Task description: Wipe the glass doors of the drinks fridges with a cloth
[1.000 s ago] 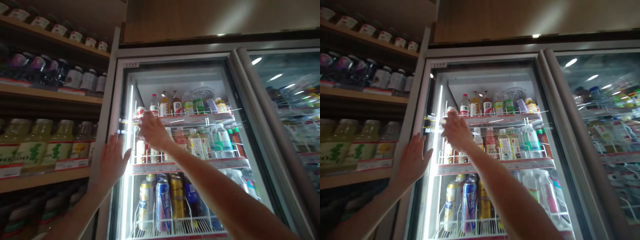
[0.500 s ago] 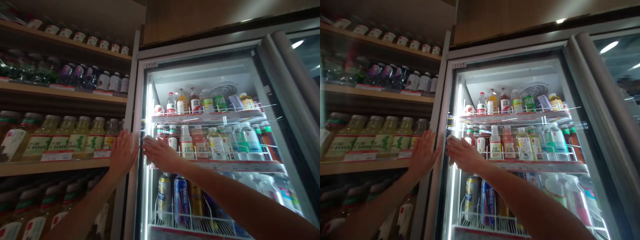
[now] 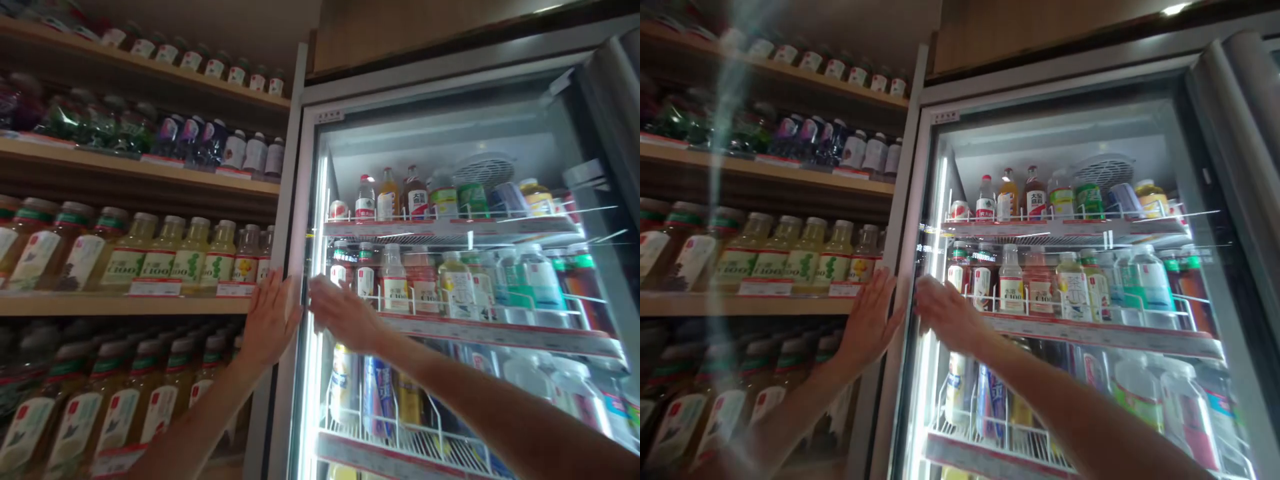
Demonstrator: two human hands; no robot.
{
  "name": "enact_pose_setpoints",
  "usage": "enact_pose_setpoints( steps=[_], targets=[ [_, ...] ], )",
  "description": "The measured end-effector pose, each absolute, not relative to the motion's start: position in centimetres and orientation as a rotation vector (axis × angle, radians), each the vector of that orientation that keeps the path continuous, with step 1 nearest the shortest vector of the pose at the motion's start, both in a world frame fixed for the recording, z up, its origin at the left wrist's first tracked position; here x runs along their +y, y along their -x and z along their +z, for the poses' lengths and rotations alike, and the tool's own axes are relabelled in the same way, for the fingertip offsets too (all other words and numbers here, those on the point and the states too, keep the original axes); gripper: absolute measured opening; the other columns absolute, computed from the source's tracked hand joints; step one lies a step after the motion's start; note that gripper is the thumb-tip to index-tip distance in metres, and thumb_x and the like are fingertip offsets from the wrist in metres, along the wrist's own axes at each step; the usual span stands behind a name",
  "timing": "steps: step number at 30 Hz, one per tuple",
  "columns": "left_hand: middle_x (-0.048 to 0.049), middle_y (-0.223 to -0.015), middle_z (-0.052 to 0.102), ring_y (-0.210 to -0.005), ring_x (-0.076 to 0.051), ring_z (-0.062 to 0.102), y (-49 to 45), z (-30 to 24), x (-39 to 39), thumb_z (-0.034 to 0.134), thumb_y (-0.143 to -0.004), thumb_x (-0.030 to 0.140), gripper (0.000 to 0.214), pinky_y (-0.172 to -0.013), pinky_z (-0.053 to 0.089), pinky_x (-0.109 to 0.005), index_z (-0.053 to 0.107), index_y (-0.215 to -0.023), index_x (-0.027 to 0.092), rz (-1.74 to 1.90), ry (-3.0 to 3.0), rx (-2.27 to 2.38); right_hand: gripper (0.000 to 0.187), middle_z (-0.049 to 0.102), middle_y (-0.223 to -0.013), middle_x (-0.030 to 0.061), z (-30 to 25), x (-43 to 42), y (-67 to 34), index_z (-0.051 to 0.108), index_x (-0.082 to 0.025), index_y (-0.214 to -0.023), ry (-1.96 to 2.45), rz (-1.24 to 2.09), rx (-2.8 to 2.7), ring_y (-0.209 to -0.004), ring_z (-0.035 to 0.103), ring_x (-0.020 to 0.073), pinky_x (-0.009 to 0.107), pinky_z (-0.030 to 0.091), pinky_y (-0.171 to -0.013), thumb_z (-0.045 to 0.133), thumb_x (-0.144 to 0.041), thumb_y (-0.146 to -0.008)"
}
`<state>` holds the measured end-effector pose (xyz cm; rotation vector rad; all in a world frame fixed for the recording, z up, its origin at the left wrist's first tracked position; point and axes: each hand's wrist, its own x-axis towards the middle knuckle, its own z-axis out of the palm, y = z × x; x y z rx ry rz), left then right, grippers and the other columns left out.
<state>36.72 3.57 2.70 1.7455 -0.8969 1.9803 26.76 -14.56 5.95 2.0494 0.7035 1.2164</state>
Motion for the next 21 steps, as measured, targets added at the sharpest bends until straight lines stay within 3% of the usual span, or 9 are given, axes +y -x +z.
enact_pose_setpoints(
  steps=[3,9,15,21],
  targets=[
    [-0.0160,-0.146,0.034,-0.139,-0.024,0.025,-35.8,2.3,2.0,0.036,-0.092,0.037,0.053,-0.110,0.026,-0.045,0.028,-0.140,0.015,1.969,-1.691,-0.893,0.047,0.031,-0.150,0.0092,7.7,-16.1,-25.9,0.043,-0.015,-0.135,-2.066,1.441,0.426,-0.141,0.015,0.0281,0.055,0.013,-0.113,0.042,-0.022,-0.089],
    [-0.0157,-0.148,0.030,-0.141,-0.023,0.019,-34.2,0.3,-1.2,0.038,-0.092,0.035,0.058,-0.111,0.024,-0.045,0.021,-0.143,0.015,1.912,-1.706,-0.991,0.044,0.038,-0.146,-0.0022,1.1,-18.7,-23.0,0.047,-0.023,-0.131,-1.947,1.179,0.696,-0.142,0.012,0.0199,0.043,0.008,-0.117,0.046,-0.031,-0.088],
    [-0.0157,-0.148,0.030,-0.141,-0.024,0.017,-32.7,-1.7,-4.6,0.039,-0.092,0.034,0.059,-0.112,0.021,-0.045,0.021,-0.143,0.014,1.865,-1.693,-0.993,0.048,0.036,-0.148,0.0030,3.9,-22.0,-20.7,0.040,-0.021,-0.136,-1.954,1.499,0.288,-0.140,0.020,0.0222,0.049,0.010,-0.115,0.045,-0.027,-0.089],
    [-0.0158,-0.147,0.033,-0.141,-0.025,0.016,-31.8,-4.1,-7.5,0.041,-0.091,0.035,0.062,-0.113,0.018,-0.044,0.020,-0.144,0.011,1.920,-1.664,-1.096,0.048,0.036,-0.148,-0.0002,-0.7,-24.4,-17.9,0.044,-0.022,-0.134,-1.929,1.298,0.406,-0.141,0.016,0.0205,0.044,0.004,-0.117,0.048,-0.030,-0.087]
  ],
)
